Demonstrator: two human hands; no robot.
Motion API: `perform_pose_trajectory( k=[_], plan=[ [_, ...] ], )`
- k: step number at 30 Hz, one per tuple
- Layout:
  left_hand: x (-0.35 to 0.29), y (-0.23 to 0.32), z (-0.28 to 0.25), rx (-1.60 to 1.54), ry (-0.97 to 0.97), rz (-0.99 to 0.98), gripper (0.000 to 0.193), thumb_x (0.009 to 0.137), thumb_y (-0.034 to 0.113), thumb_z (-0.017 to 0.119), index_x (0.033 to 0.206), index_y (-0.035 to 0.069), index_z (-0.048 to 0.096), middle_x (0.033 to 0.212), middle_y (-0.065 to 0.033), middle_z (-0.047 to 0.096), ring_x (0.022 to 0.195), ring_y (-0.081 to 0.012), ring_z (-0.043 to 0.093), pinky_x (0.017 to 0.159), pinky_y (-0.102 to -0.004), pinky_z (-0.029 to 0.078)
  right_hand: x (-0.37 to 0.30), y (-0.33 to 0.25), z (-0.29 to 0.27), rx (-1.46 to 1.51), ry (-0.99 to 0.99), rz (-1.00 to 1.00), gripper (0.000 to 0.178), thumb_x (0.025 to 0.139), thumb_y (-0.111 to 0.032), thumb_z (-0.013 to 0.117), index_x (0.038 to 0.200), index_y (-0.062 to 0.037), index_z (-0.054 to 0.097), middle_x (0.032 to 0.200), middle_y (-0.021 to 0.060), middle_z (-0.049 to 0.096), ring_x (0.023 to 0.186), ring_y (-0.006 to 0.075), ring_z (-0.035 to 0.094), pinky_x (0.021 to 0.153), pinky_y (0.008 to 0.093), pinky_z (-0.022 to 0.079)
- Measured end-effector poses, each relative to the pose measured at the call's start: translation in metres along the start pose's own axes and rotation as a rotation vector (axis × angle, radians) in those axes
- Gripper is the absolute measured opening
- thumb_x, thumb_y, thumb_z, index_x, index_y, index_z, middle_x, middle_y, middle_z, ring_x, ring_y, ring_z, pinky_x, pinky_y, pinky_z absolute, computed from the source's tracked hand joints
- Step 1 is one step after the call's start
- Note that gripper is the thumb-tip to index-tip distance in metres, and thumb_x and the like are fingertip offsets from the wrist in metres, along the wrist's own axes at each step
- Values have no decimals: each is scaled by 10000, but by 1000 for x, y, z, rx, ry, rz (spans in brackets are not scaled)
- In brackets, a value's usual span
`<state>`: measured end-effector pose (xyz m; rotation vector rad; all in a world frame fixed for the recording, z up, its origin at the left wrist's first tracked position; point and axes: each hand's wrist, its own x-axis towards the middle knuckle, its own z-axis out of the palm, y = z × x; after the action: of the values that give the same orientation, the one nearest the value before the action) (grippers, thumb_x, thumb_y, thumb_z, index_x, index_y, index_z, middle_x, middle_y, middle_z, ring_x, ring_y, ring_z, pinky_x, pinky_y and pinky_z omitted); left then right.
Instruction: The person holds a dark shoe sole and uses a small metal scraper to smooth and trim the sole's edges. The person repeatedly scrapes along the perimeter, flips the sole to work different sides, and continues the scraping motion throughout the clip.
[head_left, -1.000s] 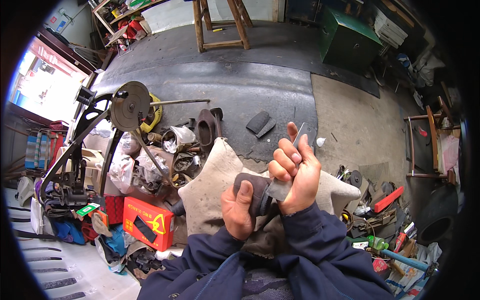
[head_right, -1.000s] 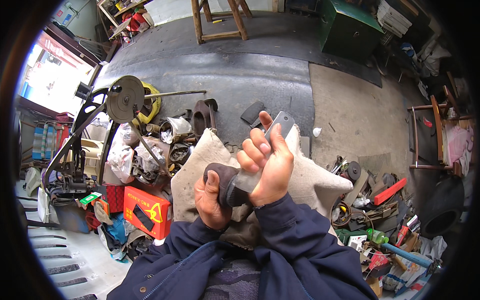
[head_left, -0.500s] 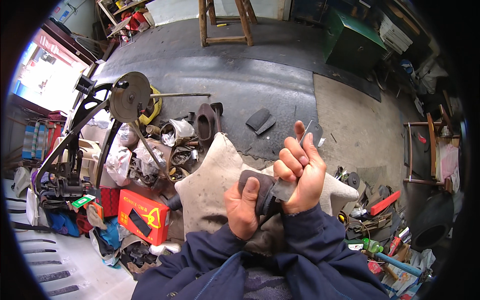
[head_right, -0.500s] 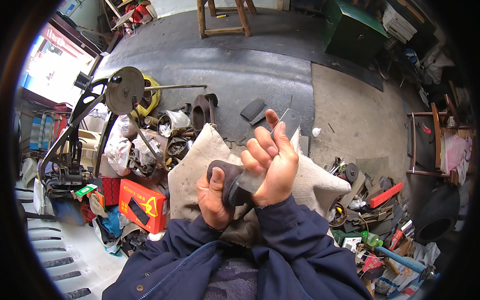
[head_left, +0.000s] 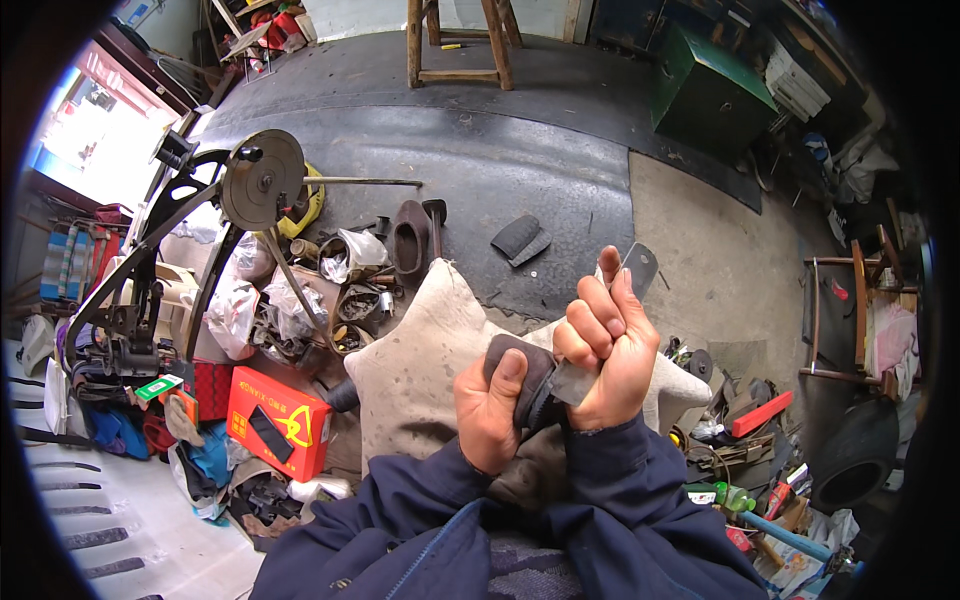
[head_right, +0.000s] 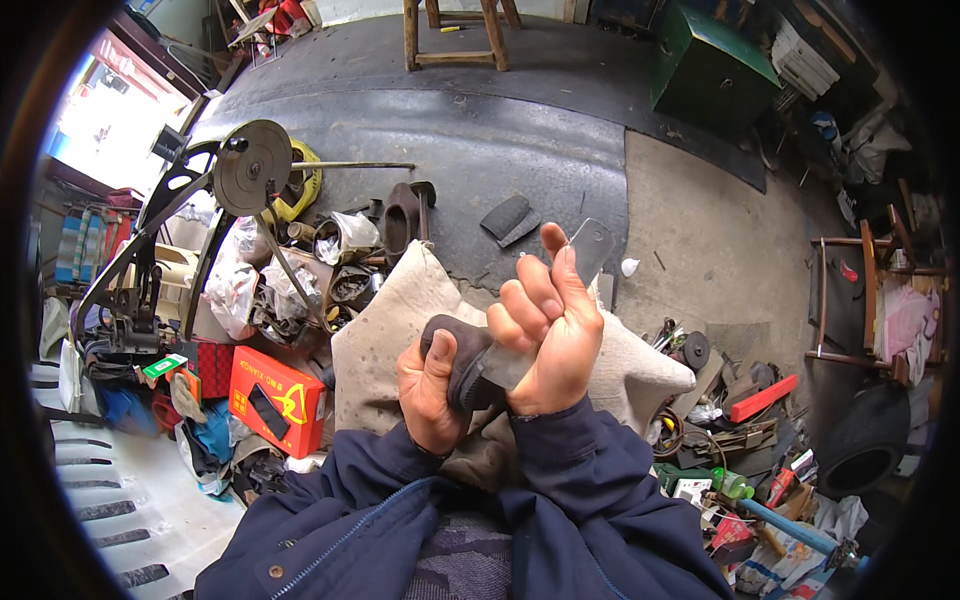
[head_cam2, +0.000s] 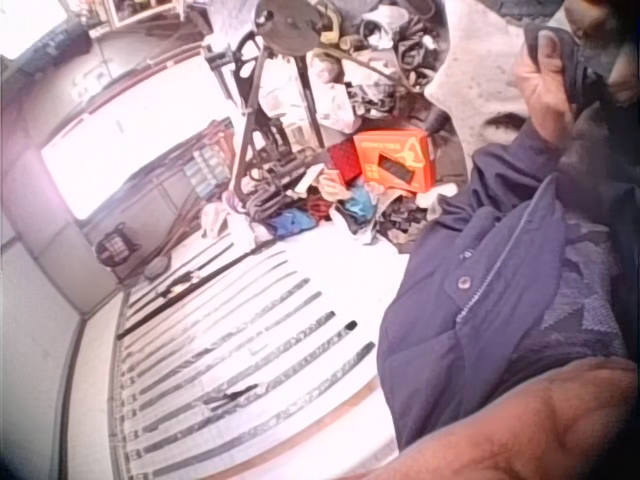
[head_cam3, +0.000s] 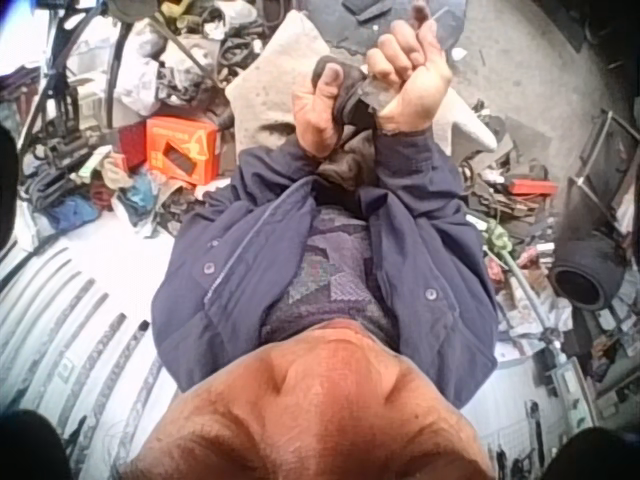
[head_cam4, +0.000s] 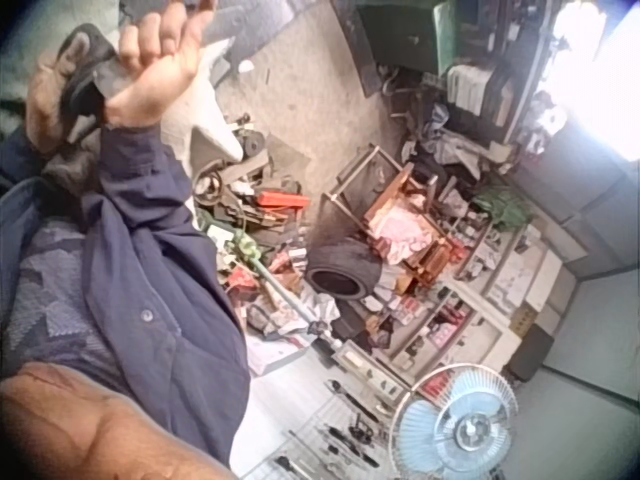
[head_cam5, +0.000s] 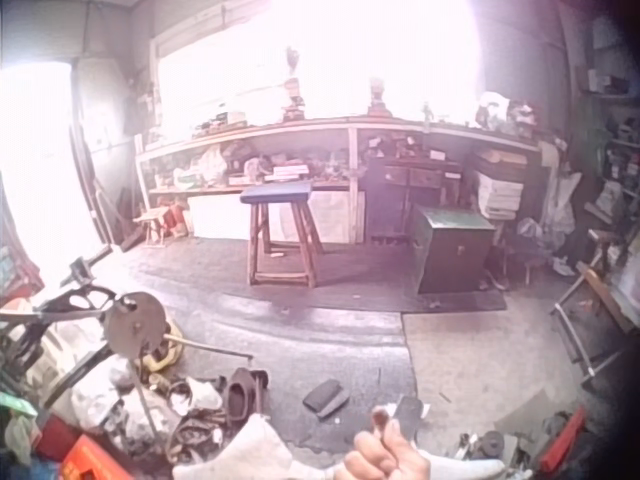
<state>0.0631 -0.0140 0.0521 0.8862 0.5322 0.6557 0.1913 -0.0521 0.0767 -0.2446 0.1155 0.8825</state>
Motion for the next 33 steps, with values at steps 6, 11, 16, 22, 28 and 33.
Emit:
perform_pose_trajectory(
  k=[6,11,16,22,28,33],
  plan=[
    [0,0,8,-16,48,13,299,1072,266,543,920,26,637,757,67,545,652,-19,404,581,-197,334,-4,-1,2,-42,-13,-35,274,1105,-286,417,1280,-83,477,664,-62,313,475,44,244,414,217,258],
    [0,1,10,-24,39,9,306,1073,266,541,889,35,623,725,75,506,629,-21,372,562,-203,308,-6,-3,2,-61,-12,-40,265,1104,-283,418,1271,-85,478,663,-64,311,473,43,241,412,218,255],
    [0,-1,10,-39,37,13,307,1072,265,543,883,37,622,725,77,505,632,-19,374,557,-205,304,-7,-3,4,-80,-7,-44,245,1102,-268,423,1258,-87,482,661,-64,307,470,41,238,410,220,255],
    [0,-1,13,-64,47,10,295,1069,261,552,897,34,628,744,75,523,645,-19,396,567,-199,322,-10,-1,8,-96,17,-76,226,1107,-226,411,1180,-83,570,656,-62,309,467,41,223,387,207,224],
    [-1,-1,15,-81,51,9,282,1070,255,551,911,35,624,755,72,532,654,-20,404,572,-198,331,-13,-2,9,-101,-23,-77,231,1110,-227,401,1177,-88,573,657,-64,299,470,38,219,391,210,214],
    [2,-1,15,-46,40,5,299,1075,262,538,884,44,610,725,78,509,627,-16,384,551,-201,313,-12,-3,13,-128,-4,-91,234,1110,-219,394,1160,-80,575,657,-57,300,471,45,226,395,212,232]
  ],
)
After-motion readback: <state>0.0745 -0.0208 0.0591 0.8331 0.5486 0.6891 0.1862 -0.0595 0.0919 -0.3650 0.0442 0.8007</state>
